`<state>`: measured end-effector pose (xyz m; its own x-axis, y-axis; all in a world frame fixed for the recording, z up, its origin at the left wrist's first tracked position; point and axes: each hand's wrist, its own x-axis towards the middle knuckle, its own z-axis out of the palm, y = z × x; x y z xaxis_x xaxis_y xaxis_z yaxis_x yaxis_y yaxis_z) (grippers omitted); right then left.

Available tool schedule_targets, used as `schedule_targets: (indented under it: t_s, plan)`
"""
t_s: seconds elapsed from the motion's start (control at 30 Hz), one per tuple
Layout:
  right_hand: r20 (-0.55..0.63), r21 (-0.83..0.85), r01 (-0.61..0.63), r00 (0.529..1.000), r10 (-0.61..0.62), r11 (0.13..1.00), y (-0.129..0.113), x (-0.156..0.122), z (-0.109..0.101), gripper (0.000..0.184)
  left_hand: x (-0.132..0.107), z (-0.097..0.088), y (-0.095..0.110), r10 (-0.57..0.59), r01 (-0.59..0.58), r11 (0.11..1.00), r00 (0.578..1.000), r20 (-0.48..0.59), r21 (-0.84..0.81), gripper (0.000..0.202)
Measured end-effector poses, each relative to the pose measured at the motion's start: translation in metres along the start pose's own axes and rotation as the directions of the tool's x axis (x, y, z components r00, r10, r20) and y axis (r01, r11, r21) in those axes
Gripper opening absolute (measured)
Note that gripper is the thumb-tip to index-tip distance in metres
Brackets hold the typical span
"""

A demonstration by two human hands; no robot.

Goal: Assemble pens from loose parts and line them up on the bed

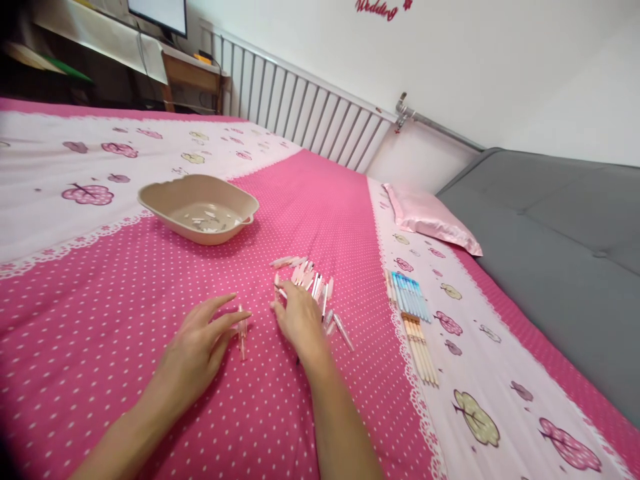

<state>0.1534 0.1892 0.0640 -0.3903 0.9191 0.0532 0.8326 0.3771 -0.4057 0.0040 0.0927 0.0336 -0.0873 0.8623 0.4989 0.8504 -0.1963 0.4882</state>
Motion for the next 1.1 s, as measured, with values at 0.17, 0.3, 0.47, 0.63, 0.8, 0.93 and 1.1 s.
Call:
schedule_targets:
  t_s: [0.17,0.3,0.47,0.63,0.8,0.93,1.1]
  plan:
    - [0.06,-0.013,0.042,0.997,-0.041,0.999,-0.003,0.0,0.004,0.029,0.0,-0.001,-0.001,-0.03,0.03,1.0,1.0,0.002,0.006,0.029]
    - [0.004,-0.017,-0.069,0.998,0.069,0.998,0.01,0.003,-0.01,0.03,-0.001,0.0,-0.002,-0.036,0.036,0.999,0.999,-0.005,0.002,0.028]
    - [-0.151,-0.139,-0.323,0.941,0.302,0.936,0.034,0.006,-0.026,0.034,-0.001,0.0,-0.002,-0.044,0.044,0.999,0.999,0.012,0.006,0.028]
    - [-0.141,-0.17,-0.448,0.893,0.428,0.878,0.055,0.009,-0.028,0.035,-0.001,0.0,-0.003,-0.049,0.049,0.999,0.999,0.023,-0.002,0.028]
    - [-0.131,-0.11,-0.464,0.884,0.45,0.879,0.07,0.014,-0.022,0.044,-0.002,0.001,-0.004,-0.049,0.049,0.999,0.999,0.013,-0.006,0.028]
    - [-0.112,-0.101,-0.396,0.916,0.385,0.913,0.074,0.018,-0.015,0.045,-0.002,0.001,-0.004,-0.049,0.049,0.999,0.999,0.009,-0.003,0.028]
    - [-0.082,-0.135,-0.397,0.918,0.389,0.908,0.072,0.019,-0.012,0.037,-0.002,0.001,-0.003,-0.059,0.059,0.998,0.998,0.01,-0.005,0.028]
